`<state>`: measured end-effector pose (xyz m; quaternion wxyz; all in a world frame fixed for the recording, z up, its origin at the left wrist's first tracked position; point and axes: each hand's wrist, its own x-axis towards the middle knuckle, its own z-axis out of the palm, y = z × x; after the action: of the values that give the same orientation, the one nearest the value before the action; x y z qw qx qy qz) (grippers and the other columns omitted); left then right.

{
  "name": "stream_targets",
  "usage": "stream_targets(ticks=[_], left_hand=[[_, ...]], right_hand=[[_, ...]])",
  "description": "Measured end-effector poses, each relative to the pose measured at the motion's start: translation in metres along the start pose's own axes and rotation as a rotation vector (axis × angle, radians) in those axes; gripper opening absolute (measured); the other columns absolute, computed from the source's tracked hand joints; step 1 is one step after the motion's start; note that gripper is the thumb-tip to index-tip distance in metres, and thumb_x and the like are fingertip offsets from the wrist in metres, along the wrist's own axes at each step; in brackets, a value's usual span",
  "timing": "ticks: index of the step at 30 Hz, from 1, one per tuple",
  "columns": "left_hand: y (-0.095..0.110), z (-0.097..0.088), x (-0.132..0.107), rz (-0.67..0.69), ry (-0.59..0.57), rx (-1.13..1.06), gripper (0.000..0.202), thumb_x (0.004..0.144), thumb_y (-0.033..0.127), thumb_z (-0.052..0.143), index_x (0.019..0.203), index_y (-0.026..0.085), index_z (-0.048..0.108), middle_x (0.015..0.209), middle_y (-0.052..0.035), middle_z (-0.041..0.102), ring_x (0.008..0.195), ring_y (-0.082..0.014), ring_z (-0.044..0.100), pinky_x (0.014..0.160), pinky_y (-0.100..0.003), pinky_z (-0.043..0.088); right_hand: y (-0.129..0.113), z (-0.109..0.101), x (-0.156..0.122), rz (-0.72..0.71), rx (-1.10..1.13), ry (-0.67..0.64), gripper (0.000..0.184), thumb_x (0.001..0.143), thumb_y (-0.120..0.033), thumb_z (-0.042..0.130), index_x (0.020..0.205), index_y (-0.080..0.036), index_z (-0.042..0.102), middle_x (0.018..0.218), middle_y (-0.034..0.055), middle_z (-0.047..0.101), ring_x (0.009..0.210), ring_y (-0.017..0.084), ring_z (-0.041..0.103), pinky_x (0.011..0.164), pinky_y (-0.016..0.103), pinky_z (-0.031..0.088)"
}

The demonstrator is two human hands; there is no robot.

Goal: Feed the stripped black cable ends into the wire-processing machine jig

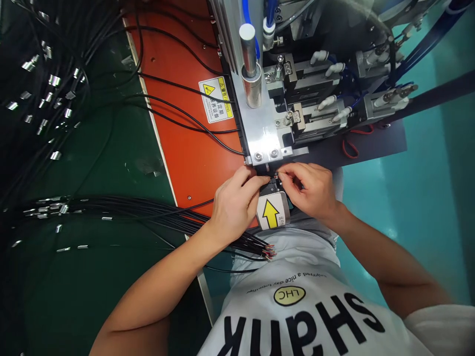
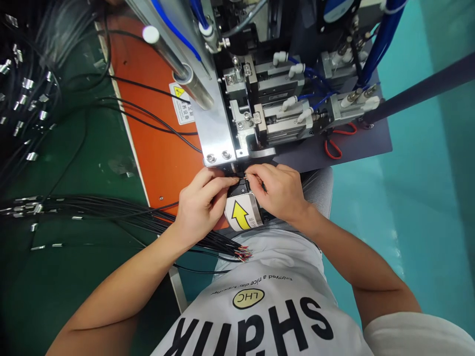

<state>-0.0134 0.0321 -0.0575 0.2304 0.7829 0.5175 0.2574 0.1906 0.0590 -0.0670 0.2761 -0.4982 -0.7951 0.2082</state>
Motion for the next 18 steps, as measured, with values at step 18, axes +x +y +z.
stream_targets(ticks=[18], left_hand=[[-0.0004,0.0009,0.0,-0.009,-0.002,-0.005,0.027,0.096,0.015,0.045,0.11,0.021,0.067,0.096,-0.0069,0.06,0.083,-0.0161,0.06,0.069,-0.027,0.049]], right_hand=[[0.0008,-0.0007,-0.0009,0.291,0.301,0.015,0.007,0.088,-0.026,0.066,0.091,-0.021,0.069,0.066,-0.0022,0.06,0.054,0.012,0.049,0.058,0.028,0.044]])
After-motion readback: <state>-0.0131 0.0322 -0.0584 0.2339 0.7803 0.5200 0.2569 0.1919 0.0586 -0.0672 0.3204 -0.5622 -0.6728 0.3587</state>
